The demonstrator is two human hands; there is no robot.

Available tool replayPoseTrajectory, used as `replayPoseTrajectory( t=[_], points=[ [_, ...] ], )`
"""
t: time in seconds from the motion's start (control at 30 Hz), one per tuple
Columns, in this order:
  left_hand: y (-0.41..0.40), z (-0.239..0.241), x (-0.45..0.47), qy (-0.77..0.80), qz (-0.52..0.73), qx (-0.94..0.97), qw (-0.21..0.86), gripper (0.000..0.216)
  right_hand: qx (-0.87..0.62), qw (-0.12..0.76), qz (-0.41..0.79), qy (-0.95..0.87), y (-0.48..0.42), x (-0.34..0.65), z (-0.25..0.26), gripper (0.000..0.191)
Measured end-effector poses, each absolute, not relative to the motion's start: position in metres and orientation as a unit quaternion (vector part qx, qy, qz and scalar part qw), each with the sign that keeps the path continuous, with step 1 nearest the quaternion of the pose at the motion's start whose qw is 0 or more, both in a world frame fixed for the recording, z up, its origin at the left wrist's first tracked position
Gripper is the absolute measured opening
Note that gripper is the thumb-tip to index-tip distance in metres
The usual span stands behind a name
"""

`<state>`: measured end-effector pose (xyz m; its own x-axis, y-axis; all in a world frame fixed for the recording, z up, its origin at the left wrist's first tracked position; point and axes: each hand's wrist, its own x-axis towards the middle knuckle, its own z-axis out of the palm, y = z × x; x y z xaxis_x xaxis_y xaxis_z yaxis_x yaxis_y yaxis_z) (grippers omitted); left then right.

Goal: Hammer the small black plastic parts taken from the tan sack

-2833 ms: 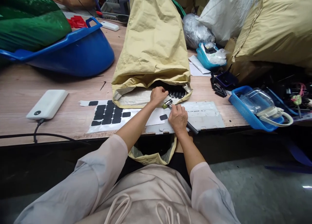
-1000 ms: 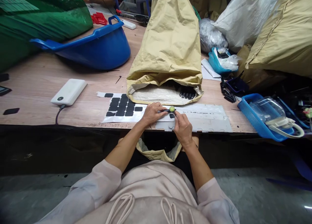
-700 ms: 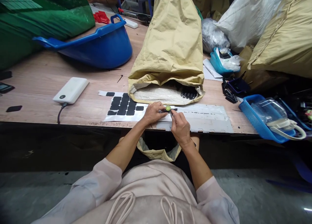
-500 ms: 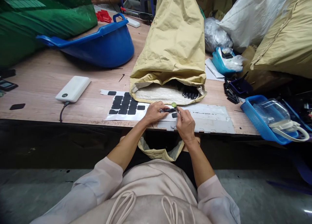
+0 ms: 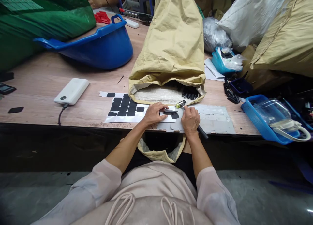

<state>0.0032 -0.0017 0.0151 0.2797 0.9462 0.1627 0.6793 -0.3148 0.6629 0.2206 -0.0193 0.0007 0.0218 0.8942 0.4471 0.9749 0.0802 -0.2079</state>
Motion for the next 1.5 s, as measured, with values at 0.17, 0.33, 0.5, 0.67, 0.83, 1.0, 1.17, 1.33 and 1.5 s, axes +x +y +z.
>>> replayPoseTrajectory(
  t=[0.17,0.33,0.5,0.67,0.83,1.0,1.17,1.33,1.5],
  points=[
    [0.000,0.015,0.005,0.531,0.262,0.778,0.209,0.017,-0.683,0.219,-0.094,-0.691,-0.021,0.215,0.005,0.031],
    [-0.047,0.016,0.000,0.428,0.319,0.818,0.213,0.018,-0.687,0.205,-0.097,-0.690,-0.022,0.214,0.006,0.029],
    [-0.118,-0.018,-0.010,0.374,0.231,0.849,0.294,0.023,-0.686,0.193,-0.106,-0.693,-0.022,0.214,0.005,0.030],
    [-0.131,-0.055,-0.018,0.559,-0.015,0.781,0.279,0.026,-0.684,0.191,-0.108,-0.696,-0.021,0.214,0.004,0.030],
    [-0.123,-0.020,-0.012,0.482,0.002,0.808,0.339,0.022,-0.684,0.193,-0.113,-0.694,-0.022,0.213,0.004,0.030],
    [-0.073,0.041,0.022,0.406,0.306,0.787,0.351,0.017,-0.681,0.195,-0.108,-0.697,-0.022,0.212,0.004,0.029],
    [0.051,0.058,0.070,0.562,0.373,0.697,0.244,0.018,-0.675,0.200,-0.107,-0.702,-0.023,0.213,0.003,0.029],
    [0.117,0.053,0.106,0.636,0.241,0.699,0.221,0.019,-0.673,0.194,-0.109,-0.706,-0.023,0.213,0.003,0.029],
    [0.116,0.053,0.115,0.665,0.154,0.704,0.198,0.020,-0.680,0.189,-0.101,-0.702,-0.023,0.212,0.003,0.029]
  ],
)
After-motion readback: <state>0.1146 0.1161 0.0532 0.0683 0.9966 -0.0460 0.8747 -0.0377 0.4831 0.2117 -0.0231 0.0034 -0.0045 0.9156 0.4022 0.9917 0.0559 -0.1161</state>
